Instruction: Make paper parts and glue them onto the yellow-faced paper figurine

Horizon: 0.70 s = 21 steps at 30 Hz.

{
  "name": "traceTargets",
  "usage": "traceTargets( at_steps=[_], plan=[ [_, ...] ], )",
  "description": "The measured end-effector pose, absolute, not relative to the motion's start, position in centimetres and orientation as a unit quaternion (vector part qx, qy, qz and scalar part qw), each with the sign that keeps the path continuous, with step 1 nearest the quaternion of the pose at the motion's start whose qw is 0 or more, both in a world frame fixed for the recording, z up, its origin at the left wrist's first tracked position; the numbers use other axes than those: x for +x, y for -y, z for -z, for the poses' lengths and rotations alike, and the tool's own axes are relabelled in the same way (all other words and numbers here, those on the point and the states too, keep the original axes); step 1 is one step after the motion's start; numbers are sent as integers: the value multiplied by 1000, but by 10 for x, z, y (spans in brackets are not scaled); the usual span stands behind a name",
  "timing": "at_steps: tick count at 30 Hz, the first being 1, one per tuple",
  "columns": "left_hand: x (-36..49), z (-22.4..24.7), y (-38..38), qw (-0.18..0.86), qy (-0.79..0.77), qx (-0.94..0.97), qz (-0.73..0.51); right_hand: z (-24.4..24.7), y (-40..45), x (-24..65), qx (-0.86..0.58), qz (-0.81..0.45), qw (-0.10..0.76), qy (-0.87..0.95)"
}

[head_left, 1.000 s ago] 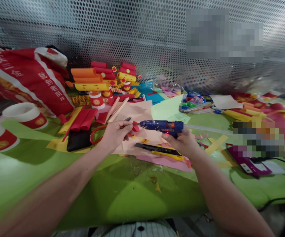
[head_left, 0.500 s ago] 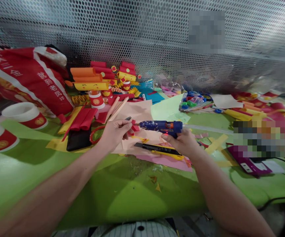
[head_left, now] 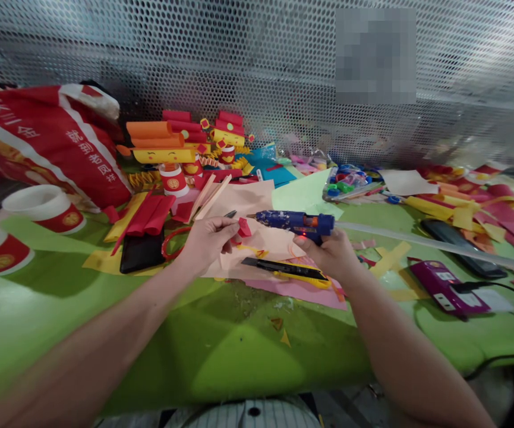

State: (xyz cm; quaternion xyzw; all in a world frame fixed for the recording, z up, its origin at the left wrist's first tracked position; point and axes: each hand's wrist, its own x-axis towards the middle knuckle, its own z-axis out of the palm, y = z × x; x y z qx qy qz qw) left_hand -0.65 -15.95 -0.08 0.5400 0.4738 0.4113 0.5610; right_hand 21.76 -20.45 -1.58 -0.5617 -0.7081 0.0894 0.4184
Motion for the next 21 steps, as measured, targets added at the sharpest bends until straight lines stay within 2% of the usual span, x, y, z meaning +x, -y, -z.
traceTargets(
  at_steps=[4, 11, 15, 21],
  plan=[
    [-7, 4, 158, 565, -462, 536, -424, 14, 196, 231, -636, -110, 456, 613],
    [-10, 8, 154, 589, -415, 529, -448, 16, 175, 288, -731, -154, 568, 346],
    [-11, 4, 155, 605, -408, 519, -445, 27, 164, 316, -769, -218, 551, 239],
    [-11, 1, 156, 642, -387, 496, -438, 38, 149, 332, -821, -228, 468, 235]
  ],
)
